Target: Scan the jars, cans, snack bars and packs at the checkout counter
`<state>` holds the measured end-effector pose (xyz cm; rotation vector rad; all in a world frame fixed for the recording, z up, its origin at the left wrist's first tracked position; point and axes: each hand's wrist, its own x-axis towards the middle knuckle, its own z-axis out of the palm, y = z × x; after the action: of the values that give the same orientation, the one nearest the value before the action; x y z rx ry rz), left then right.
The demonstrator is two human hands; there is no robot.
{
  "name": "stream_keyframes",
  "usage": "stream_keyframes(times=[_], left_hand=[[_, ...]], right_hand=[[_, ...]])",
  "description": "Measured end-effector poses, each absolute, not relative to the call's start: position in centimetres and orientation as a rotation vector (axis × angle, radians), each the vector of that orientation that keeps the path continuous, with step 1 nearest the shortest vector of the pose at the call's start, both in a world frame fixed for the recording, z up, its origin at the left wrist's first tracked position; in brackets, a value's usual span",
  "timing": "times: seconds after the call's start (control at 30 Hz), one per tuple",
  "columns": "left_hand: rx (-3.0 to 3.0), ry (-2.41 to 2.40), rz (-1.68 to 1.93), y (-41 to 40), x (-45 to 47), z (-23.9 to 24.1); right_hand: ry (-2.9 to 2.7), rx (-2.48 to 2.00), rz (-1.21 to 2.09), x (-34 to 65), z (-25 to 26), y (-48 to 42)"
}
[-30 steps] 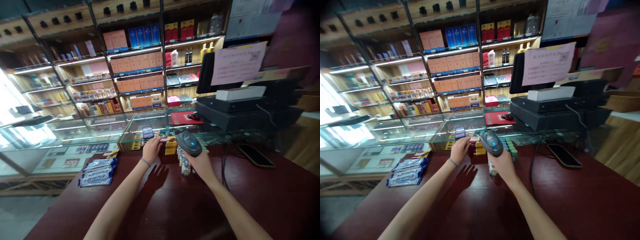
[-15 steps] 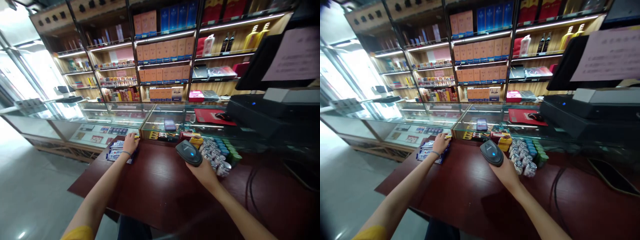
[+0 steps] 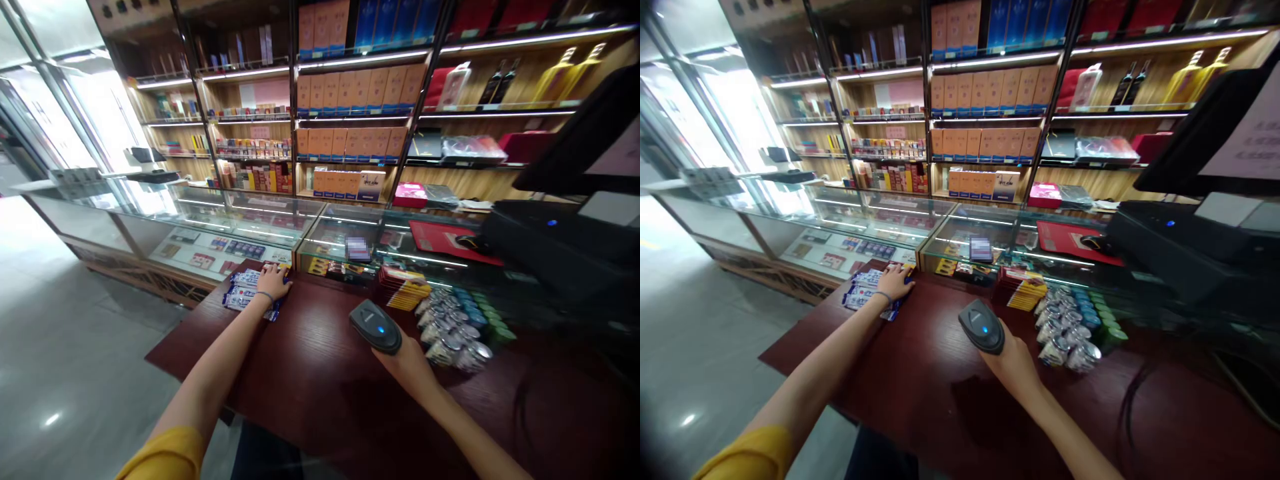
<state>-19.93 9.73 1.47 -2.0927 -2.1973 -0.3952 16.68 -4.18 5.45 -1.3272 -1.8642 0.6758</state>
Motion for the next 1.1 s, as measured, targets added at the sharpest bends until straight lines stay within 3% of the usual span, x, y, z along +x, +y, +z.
stream_keyframes(times=[0.33,0.7,0.83,1.0,1.1], left_hand=[[-2.108,-2.092,-0.283,8.7,-18.0,3.0],[-2.035,-2.127,-0.64,8.7,-15.6,6.7],[-1.785,-2.269,-1.346,8.6,-13.9,7.6],[-1.229,-2.326,-2.964,7.3,-9.1,5.5],[-0.93,-1.974,-3.595,5.8,-6.1,3.1]], right_hand=[[-1.843,-1.362,0.69,17.3,5.8,-4.1],[-1.709,-1.242,0.645,18.2,6.1,-4.2],[-1.711,-1.236,0.648,18.7,5.7,-3.9],[-1.683,-1.257,0.67,18.9,5.7,-4.0],[-1.696,-1.305,0.661,18.8,5.8,-4.1]])
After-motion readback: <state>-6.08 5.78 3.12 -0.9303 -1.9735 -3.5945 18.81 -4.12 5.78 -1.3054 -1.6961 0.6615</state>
